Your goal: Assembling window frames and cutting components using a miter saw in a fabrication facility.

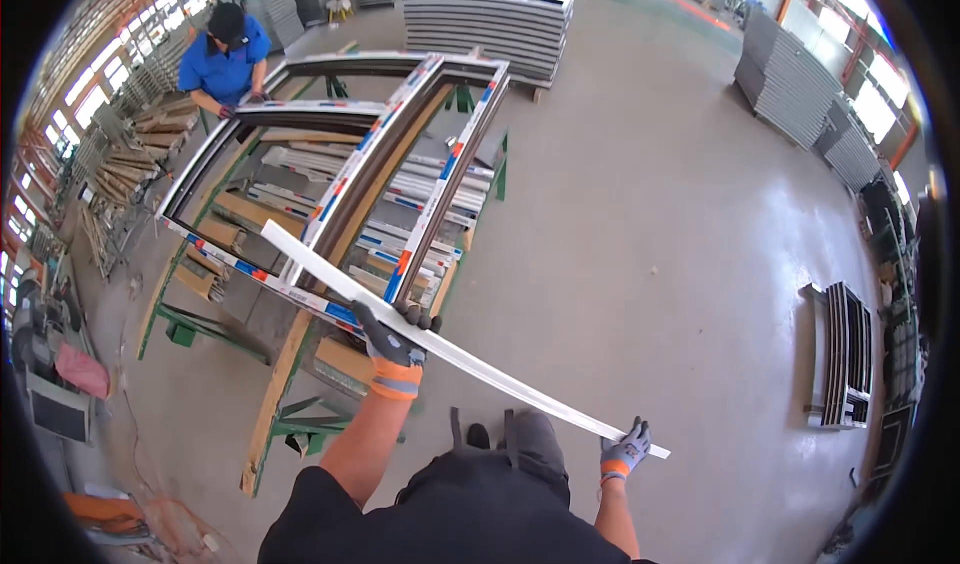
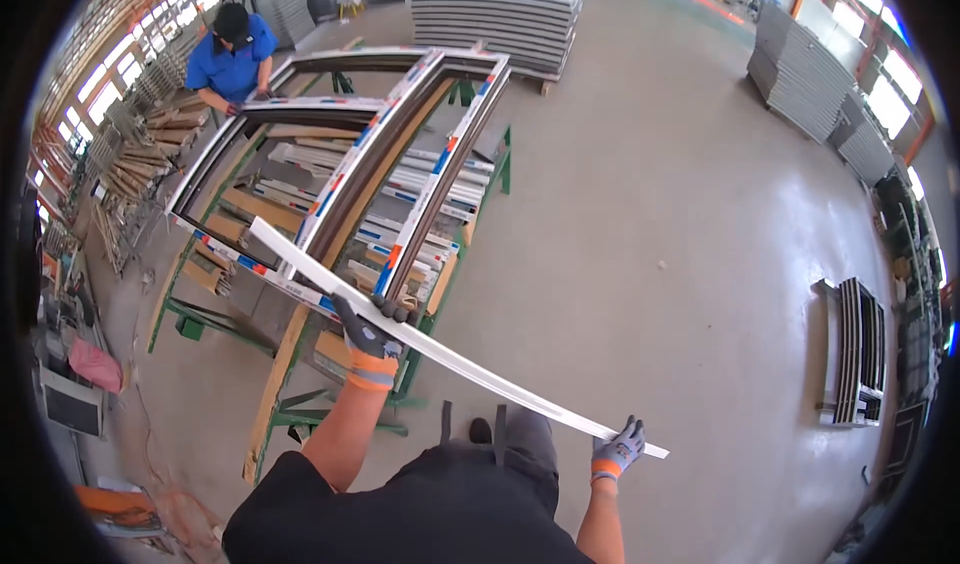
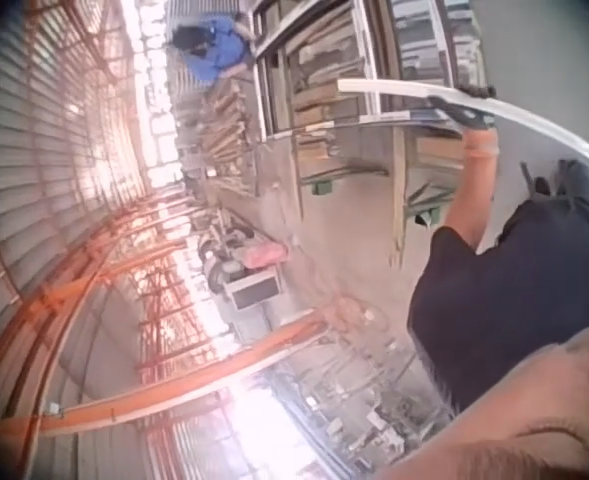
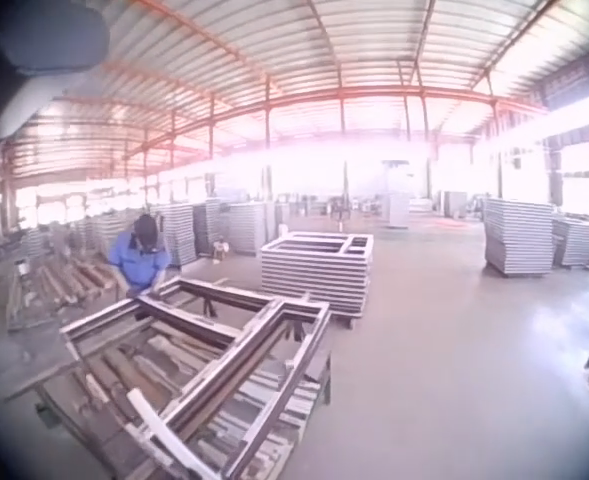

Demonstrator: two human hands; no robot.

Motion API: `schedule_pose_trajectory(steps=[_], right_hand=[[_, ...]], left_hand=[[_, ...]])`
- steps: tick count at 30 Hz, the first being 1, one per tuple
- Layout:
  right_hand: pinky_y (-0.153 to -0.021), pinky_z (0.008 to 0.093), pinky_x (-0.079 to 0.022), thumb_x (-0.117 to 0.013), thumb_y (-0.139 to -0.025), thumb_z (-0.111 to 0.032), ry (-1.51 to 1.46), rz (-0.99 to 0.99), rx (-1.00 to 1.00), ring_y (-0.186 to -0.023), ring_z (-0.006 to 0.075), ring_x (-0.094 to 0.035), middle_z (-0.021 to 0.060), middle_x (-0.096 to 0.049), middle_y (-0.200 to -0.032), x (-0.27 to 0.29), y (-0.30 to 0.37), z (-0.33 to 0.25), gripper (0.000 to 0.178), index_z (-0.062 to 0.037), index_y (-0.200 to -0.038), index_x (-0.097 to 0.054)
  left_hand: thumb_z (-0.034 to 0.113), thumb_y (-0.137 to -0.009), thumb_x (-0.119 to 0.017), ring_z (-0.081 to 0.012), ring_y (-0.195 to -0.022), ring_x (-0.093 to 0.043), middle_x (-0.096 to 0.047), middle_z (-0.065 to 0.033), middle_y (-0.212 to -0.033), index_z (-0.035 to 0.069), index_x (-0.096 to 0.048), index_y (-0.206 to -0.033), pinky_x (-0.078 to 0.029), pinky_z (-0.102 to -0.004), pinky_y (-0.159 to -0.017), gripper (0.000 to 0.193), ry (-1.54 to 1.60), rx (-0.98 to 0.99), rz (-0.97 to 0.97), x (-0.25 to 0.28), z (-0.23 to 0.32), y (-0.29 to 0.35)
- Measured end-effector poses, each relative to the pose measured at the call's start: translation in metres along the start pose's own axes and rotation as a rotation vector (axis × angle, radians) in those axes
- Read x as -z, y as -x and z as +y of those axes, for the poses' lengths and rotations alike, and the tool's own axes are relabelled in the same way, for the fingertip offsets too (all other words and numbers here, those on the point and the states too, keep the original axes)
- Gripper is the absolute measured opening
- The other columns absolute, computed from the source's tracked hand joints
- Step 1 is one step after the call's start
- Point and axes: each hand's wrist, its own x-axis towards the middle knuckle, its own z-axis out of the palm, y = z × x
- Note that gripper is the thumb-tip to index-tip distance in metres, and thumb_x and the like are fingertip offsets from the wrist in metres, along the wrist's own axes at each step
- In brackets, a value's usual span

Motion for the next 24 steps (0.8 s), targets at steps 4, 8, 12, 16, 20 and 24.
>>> schedule_pose_trajectory(steps=[4,8,12,16,20,24], right_hand=[[-0.105,0.043,-0.033,-0.078,-0.066,-0.017,-0.086,-0.093,-0.127,-0.113,0.0322,-0.051,0.012,-0.06,-0.113,-0.028,-0.097,-0.012,0.043,-0.0091,-0.105,-0.062],[-0.094,0.0421,-0.041,-0.075,-0.065,-0.011,-0.254,0.174,0.073,-0.101,0.0315,-0.054,0.0094,-0.061,-0.1,-0.05,-0.224,-0.068,0.03,-0.0083,-0.091,-0.062],[-0.09,0.042,-0.042,-0.079,-0.06,-0.011,-0.265,0.037,0.46,-0.092,0.0324,-0.055,0.0082,-0.063,-0.088,-0.041,-0.378,-0.172,0.029,-0.0089,-0.085,-0.063],[-0.088,0.0435,-0.041,-0.087,-0.054,-0.024,-0.294,-0.022,0.808,-0.088,0.0289,-0.056,0.0049,-0.064,-0.085,-0.041,-0.523,-0.295,0.036,-0.0123,-0.081,-0.065],[-0.082,0.0416,-0.042,-0.087,-0.058,-0.032,-0.273,-0.071,1.219,-0.077,0.0275,-0.058,0.0034,-0.062,-0.072,-0.036,-0.615,-0.445,0.032,-0.0122,-0.07,-0.064],[-0.076,0.0402,-0.044,-0.084,-0.06,-0.036,-0.163,-0.194,1.363,-0.074,0.0278,-0.059,0.0043,-0.062,-0.071,-0.045,-0.673,-0.563,0.033,-0.0119,-0.065,-0.063]], left_hand=[[0.076,-0.081,-0.053,-0.0224,-0.067,-0.053,-0.055,-0.0042,-0.069,0.01,-0.057,-0.079,-0.049,-0.0381,-0.073,0.067,-0.019,0.06,0.022,-0.025,-0.022,-0.088],[0.061,-0.091,-0.053,-0.0224,-0.07,-0.059,-0.061,-0.0051,-0.081,0.008,-0.06,-0.098,-0.052,-0.0368,-0.074,0.054,-0.226,-0.07,0.191,0.004,-0.039,-0.196],[0.038,-0.092,-0.065,-0.0214,-0.085,-0.065,-0.066,-0.0076,-0.094,0.005,-0.061,-0.101,-0.056,-0.0341,-0.069,0.034,-0.537,-0.286,0.428,0.032,-0.006,-0.265],[0.034,-0.09,-0.066,-0.0195,-0.073,-0.061,-0.062,-0.0062,-0.082,0.003,-0.062,-0.1,-0.051,-0.0338,-0.063,0.032,-0.967,-0.455,0.557,0.035,0.022,-0.285],[0.023,-0.076,-0.071,-0.0333,-0.101,-0.055,-0.061,-0.0127,-0.097,0.007,-0.063,-0.104,-0.042,-0.0471,-0.093,0.034,-2.063,-0.753,0.876,0.003,0.041,-0.303],[0.042,-0.074,-0.07,-0.0369,-0.119,-0.044,-0.051,-0.015,-0.121,0.009,-0.06,-0.115,-0.029,-0.0532,-0.108,0.054,-2.35,-0.628,0.5,-0.001,0.039,-0.339]])
